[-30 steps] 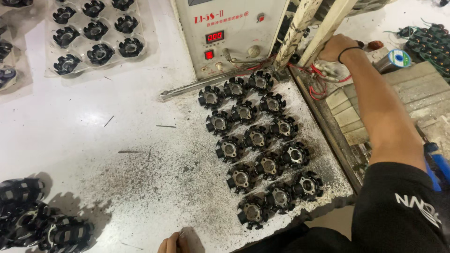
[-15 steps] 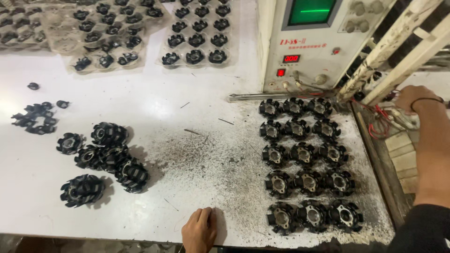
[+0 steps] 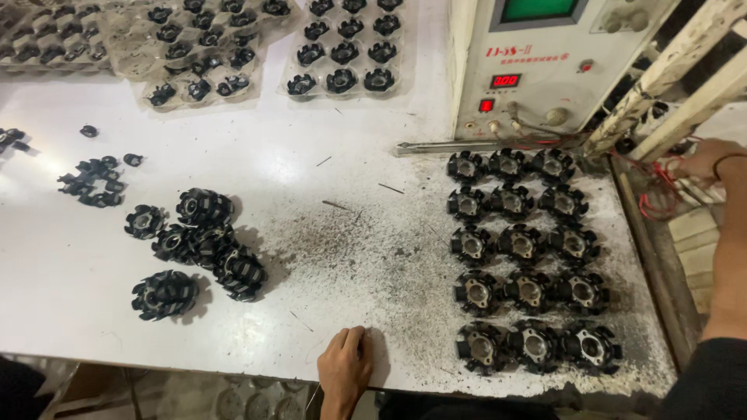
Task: The person arranges black wheel components on the workbench, then uses a blue-handled heated tool to press and seat metal hubs into the center of each wheel, working through them one at a time. At the end they touch the hub of each wheel with a red-wired probe, appearing to test the assembled parts.
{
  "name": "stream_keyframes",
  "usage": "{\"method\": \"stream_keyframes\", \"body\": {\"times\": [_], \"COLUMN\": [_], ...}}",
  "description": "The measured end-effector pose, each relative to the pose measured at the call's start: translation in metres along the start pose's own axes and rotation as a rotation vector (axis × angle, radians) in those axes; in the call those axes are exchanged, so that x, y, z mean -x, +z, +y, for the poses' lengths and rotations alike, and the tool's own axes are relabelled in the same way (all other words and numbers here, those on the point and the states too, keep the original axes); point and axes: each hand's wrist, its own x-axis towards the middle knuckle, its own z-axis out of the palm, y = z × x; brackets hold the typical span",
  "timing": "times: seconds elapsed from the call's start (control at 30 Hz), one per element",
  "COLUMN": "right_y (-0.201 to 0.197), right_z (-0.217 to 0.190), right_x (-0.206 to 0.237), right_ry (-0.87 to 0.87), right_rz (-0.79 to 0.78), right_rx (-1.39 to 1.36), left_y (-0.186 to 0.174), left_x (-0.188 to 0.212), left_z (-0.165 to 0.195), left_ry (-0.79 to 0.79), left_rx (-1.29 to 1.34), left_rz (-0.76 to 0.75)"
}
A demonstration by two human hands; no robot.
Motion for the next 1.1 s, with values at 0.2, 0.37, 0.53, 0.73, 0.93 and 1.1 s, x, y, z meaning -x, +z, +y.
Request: {"method": "stream_keyframes", "body": {"times": [0.2, 0.37, 0.53, 0.73, 0.93, 1.1], "right_y": [-0.019, -0.012, -0.002, 0.032, 0.098, 0.155], "right_z": [0.033, 0.061, 0.067, 0.070, 0.084, 0.064], "right_x": [0.013, 0.028, 0.043, 0.063, 0.122, 0.206], "right_ry": [0.004, -0.031, -0.071, -0.150, -0.279, -0.375], "right_rz": [0.243, 0.323, 0.371, 0.421, 0.439, 0.386], "right_rx": [-0.078, -0.132, -0.178, -0.266, -0.401, -0.427], "left_y": [0.003, 0.006, 0.002, -0.002, -0.004, -0.006], "left_x": [-0.001, 0.000, -0.003, -0.007, -0.007, -0.008], "left_z": [-0.001, -0.001, -0.001, 0.001, 0.006, 0.006], "left_ry": [-0.019, 0.014, 0.003, 0.039, 0.013, 0.067], "left_rx": [-0.002, 0.016, 0.029, 0.057, 0.074, 0.086], "left_rz": [0.016, 0.023, 0.030, 0.061, 0.050, 0.081]}}
